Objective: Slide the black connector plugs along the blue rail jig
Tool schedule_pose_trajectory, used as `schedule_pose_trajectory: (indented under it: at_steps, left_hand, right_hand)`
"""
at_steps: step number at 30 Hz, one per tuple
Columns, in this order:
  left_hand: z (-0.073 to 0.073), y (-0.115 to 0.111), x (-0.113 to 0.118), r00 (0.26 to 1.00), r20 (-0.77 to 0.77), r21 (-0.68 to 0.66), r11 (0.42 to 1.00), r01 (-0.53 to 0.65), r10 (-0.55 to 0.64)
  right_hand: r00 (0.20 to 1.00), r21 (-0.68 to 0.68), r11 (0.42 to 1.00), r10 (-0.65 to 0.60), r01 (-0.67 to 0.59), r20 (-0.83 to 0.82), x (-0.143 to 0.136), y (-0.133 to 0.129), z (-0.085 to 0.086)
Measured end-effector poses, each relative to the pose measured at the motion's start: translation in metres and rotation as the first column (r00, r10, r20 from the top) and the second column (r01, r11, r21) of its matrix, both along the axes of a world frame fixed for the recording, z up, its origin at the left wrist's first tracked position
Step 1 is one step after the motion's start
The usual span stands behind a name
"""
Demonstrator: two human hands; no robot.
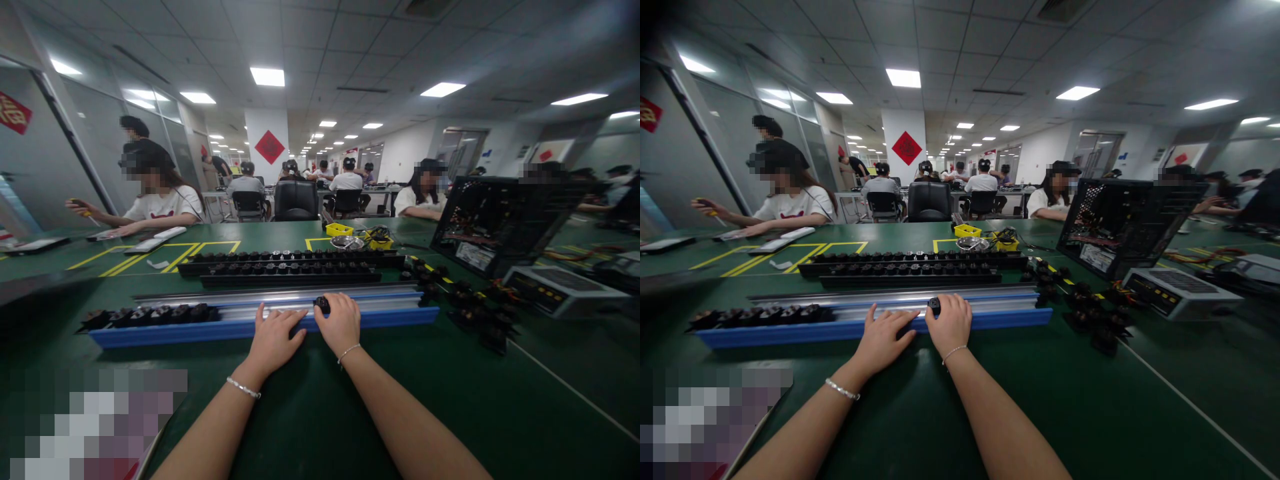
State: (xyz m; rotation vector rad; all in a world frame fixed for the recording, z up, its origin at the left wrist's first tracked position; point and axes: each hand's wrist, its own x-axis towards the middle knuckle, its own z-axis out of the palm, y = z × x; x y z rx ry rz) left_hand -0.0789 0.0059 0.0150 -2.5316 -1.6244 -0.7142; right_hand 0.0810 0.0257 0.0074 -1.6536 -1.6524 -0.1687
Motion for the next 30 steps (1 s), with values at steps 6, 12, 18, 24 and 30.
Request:
schedule_pose_trajectory:
  at_steps: [6, 12, 18, 24, 30]
  left_hand:
    - [-0.0012, 0.0009, -0.0008, 1.000, -0.006, 0.007, 1.000, 0.002, -0.002]
    - [-0.0017, 0.0015, -0.0009, 1.000, -0.005, -0.003, 1.000, -0.001, 0.001]
    - [-0.0015, 0.0012, -0.0011, 1.000, 0.000, 0.003, 1.000, 0.002, -0.002]
    - [-0.0025, 0.0021, -0.0012, 1.000, 0.002, 0.001, 1.000, -0.003, 0.003]
    - [-0.0027, 0.0027, -0.0015, 1.000, -0.004, -0.002, 1.000, -0.006, 0.006]
  right_hand:
    - [1.000, -0.013, 1.000, 0.002, -0.003, -0.020, 0.0011, 0.0001, 0.0011]
    - [1.000, -0.018, 1.000, 0.001, -0.002, -0.028, 0.0019, -0.0001, 0.0013]
    - [0.999, -0.030, 1.000, -0.009, 0.008, -0.036, 0.0013, -0.0012, 0.0026]
    - [0.999, -0.048, 0.999, -0.005, 0.002, -0.053, 0.0023, -0.0023, 0.0036]
    - [0.999, -0.047, 0.999, -0.010, 0.008, -0.045, 0.0050, -0.0012, 0.0031]
